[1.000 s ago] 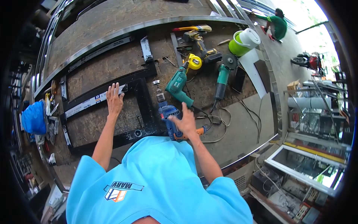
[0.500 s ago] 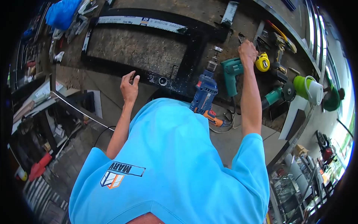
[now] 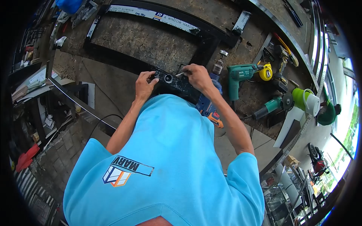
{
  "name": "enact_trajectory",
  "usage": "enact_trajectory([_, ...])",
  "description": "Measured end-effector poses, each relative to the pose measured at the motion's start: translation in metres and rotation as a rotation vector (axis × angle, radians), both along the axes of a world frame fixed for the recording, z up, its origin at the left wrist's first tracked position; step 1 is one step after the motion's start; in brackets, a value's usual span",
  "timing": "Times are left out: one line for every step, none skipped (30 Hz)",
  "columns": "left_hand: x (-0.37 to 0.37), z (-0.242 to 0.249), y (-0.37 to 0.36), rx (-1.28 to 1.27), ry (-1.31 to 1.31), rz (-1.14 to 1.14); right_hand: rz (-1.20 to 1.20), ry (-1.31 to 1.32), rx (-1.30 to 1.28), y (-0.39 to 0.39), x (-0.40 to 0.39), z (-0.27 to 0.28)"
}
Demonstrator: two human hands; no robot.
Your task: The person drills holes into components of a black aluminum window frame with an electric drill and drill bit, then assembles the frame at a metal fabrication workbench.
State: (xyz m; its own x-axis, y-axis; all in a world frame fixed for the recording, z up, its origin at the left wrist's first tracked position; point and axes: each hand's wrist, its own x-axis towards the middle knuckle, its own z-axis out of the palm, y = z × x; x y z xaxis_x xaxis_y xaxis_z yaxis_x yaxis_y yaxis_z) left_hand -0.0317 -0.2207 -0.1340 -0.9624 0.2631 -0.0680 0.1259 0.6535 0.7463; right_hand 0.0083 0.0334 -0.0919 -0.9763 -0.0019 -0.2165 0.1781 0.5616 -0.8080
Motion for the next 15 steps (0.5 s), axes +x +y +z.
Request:
enact_trajectory([-0.001, -0.001, 0.000, -0.021, 0.030, -0.029, 0.007, 0.005, -0.011, -0.007, -0.001, -0.004])
enact_trajectory([-0.001, -0.001, -0.001, -0.044, 0.060, -0.058, 0.015, 0.010, -0.024, -0.013, -0.002, -0.008])
enact_trajectory([-0.001, -0.001, -0.002, -0.045, 0.060, -0.053, 0.019, 0.011, -0.024, -0.018, -0.004, -0.011])
enact_trajectory([-0.001, -0.001, -0.002, -0.039, 0.053, -0.051, 0.040, 0.028, -0.005, -0.022, -0.006, -0.013])
enact_trajectory([-0.001, -0.001, -0.001, -0.033, 0.046, -0.050, 0.061, 0.044, 0.014, -0.025, -0.007, -0.014])
enact_trajectory([-0.001, -0.002, -0.001, -0.034, 0.042, -0.049, 0.077, 0.021, 0.024, -0.028, -0.010, -0.016])
enact_trajectory([0.000, -0.002, -0.001, -0.035, 0.060, -0.057, 0.079, 0.017, 0.023, -0.029, -0.013, -0.018])
enact_trajectory([0.000, -0.002, -0.001, -0.038, 0.078, -0.063, 0.105, 0.018, 0.049, -0.030, -0.017, -0.020])
enact_trajectory([0.000, -0.002, -0.002, -0.039, 0.073, -0.059, 0.131, 0.018, 0.075, -0.032, -0.019, -0.022])
enact_trajectory([-0.001, -0.002, -0.002, -0.046, 0.075, -0.066, 0.135, 0.014, 0.073, -0.034, -0.021, -0.023])
enact_trajectory([-0.001, -0.002, -0.001, -0.051, 0.078, -0.072, 0.152, 0.011, 0.079, -0.036, -0.023, -0.025])
enact_trajectory([-0.001, -0.001, -0.001, -0.050, 0.077, -0.069, 0.168, 0.008, 0.087, -0.037, -0.024, -0.026])
enact_trajectory([-0.001, -0.001, 0.000, -0.039, 0.033, -0.068, 0.172, 0.007, 0.087, -0.038, -0.026, -0.027])
enact_trajectory([-0.001, 0.000, 0.000, -0.029, -0.011, -0.068, 0.179, 0.003, 0.108, -0.040, -0.026, -0.027])
enact_trajectory([-0.001, 0.000, 0.000, -0.029, -0.013, -0.066, 0.184, -0.002, 0.128, -0.041, -0.027, -0.028])
